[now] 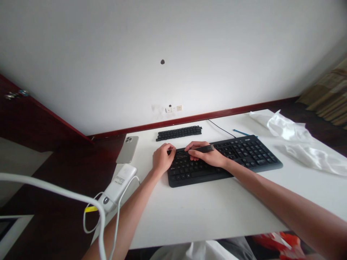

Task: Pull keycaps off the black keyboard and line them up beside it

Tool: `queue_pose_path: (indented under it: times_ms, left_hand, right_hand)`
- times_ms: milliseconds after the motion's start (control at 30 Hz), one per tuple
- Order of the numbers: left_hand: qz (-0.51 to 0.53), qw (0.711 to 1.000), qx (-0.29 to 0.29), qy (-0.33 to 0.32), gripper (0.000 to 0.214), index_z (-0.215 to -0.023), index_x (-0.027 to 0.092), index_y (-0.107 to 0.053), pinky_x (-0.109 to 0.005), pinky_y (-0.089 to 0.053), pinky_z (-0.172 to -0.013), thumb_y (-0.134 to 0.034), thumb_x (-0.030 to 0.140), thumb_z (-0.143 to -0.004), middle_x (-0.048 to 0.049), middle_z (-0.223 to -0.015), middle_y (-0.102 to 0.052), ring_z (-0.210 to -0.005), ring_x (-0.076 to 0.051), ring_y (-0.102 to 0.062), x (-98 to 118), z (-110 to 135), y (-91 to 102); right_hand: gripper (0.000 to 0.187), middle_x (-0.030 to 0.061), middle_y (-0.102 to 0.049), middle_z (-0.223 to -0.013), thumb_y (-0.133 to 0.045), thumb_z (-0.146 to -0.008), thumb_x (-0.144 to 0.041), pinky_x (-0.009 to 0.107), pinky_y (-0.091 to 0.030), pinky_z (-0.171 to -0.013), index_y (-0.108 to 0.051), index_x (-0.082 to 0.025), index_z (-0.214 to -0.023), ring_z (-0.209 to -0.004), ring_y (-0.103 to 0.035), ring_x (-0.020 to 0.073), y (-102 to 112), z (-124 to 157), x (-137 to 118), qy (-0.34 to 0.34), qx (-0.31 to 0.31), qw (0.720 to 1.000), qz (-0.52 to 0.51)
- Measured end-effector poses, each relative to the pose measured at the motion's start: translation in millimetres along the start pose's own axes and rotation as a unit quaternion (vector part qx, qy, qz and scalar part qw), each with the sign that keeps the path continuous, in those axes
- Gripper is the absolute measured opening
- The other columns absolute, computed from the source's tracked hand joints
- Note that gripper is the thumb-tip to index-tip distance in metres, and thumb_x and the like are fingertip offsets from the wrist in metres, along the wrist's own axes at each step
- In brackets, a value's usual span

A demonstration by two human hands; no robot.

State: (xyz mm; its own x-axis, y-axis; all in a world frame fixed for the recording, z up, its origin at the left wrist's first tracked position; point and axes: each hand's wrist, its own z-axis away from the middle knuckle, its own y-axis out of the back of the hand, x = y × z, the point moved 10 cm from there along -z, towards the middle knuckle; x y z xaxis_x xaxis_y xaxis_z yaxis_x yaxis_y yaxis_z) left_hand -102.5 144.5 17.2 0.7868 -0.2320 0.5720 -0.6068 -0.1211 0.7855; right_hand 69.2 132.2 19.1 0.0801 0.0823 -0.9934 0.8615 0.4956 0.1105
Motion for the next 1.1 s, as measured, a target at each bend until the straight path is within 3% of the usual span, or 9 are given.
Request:
queue_pose_path:
  times_ms: [700,1100]
  left_hand:
    - [-0.002,1.0,0.008,-0.005,0.016,-0.088,0.026,-0.071,-0.029,-0.05,-0.081,-0.06,0.03,-0.097,0.0003,-0.095,-0.075,-0.09,-0.019,-0.07,-2,1,0.0]
    - [0.038,0.997,0.068,-0.026,0.012,-0.099,0.024,-0.069,-0.027,-0.05,-0.086,-0.057,0.024,-0.099,-0.002,-0.101,-0.07,-0.097,-0.017,-0.067,3,12,10.0]
  right_hand:
    - [0.035,0.003,-0.072,-0.076,-0.07,-0.093,-0.049,0.03,-0.054,-0.069,-0.073,-0.017,-0.107,-0.068,-0.064,0.0157,-1,0,-3,0.0,-0.005,1.0,0.022]
    - [0.039,0.0034,-0.072,-0.077,-0.07,-0.092,-0.052,0.029,-0.053,-0.069,-0.073,-0.016,-0.108,-0.068,-0.063,0.0152,-2,1,-1,0.015,-0.005,0.999,0.031]
